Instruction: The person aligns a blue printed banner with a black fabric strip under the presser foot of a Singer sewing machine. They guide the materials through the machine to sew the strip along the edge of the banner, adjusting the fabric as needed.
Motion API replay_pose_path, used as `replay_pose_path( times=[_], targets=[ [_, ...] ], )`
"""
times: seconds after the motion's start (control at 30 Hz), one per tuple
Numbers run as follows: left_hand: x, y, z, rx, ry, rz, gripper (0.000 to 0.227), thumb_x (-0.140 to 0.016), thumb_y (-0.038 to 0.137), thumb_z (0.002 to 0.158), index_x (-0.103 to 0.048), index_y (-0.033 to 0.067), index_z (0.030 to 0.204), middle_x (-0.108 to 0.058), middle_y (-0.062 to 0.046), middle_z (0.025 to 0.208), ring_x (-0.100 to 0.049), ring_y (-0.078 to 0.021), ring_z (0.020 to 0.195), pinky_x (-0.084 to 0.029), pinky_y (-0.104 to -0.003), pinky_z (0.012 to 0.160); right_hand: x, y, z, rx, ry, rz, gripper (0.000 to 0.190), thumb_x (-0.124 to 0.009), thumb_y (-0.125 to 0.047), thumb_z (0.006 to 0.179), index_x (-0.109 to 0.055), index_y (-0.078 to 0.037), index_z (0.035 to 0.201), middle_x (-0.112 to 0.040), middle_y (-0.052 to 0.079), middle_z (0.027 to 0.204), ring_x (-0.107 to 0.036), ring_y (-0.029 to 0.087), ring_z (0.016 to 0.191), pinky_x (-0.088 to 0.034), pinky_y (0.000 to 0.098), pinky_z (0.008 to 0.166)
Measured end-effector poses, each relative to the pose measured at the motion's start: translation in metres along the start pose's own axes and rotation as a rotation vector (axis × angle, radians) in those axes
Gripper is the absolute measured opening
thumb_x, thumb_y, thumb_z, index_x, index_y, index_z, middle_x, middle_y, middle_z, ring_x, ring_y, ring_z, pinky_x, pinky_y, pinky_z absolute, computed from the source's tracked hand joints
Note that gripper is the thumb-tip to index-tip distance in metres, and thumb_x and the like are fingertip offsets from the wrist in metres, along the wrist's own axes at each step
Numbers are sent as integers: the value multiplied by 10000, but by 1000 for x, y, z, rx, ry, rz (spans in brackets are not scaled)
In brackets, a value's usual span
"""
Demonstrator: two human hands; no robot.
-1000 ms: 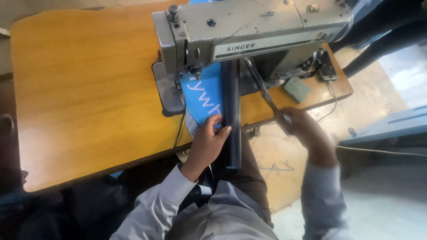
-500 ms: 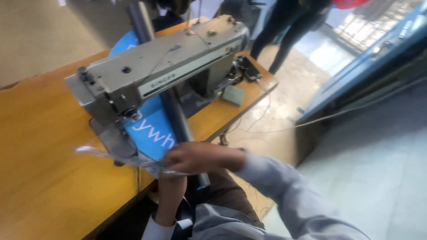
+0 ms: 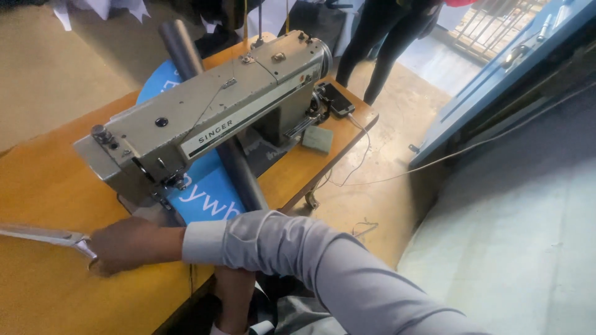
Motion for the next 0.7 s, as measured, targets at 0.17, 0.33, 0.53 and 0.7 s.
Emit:
replay_pose_path(
  times=[0.17,0.33,0.53,0.7],
  targets=[
    [1,9,5,110,-67,-124,357,-610,269,1065,-620,87,1372,-725,-127,1101,-729,-236,935,-588,-382,847,-33,20,34,191,31,-69,1044,-731,-372,885,-106,-243,1712,-833,131,1083,-829,253,831,-631,379,632],
    [6,19,3,195,-106,-207,409,-612,286,1067,-611,85,1423,-729,-132,1139,-736,-231,962,-602,-380,869,30,20,-78,171,154,-44,506,-534,-504,911,-716,-110,1171,-772,118,1049,-777,291,929,-594,439,825],
    [2,43,8,307,-152,-320,479,-614,309,1070,-600,81,1491,-735,-139,1188,-746,-224,997,-621,-378,898,90,121,-231,113,879,-355,342,-703,-365,942,-697,-116,1177,-674,149,1060,-685,426,1048,-527,525,782],
    [-19,36,22,367,-100,-453,351,-637,297,1071,-725,89,1340,-737,-69,1105,-728,-179,949,-617,-328,793,76,197,-290,-359,791,11,526,-663,-435,1011,-555,-107,1408,-642,235,1194,-660,520,1122,-574,588,879]
  ],
)
Point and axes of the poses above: each hand's wrist, its own z-axis towards the middle knuckle, its own x-axis out of the back of the hand, y = z × x, the point moved 7 cm from there along z, towards the middle knuckle
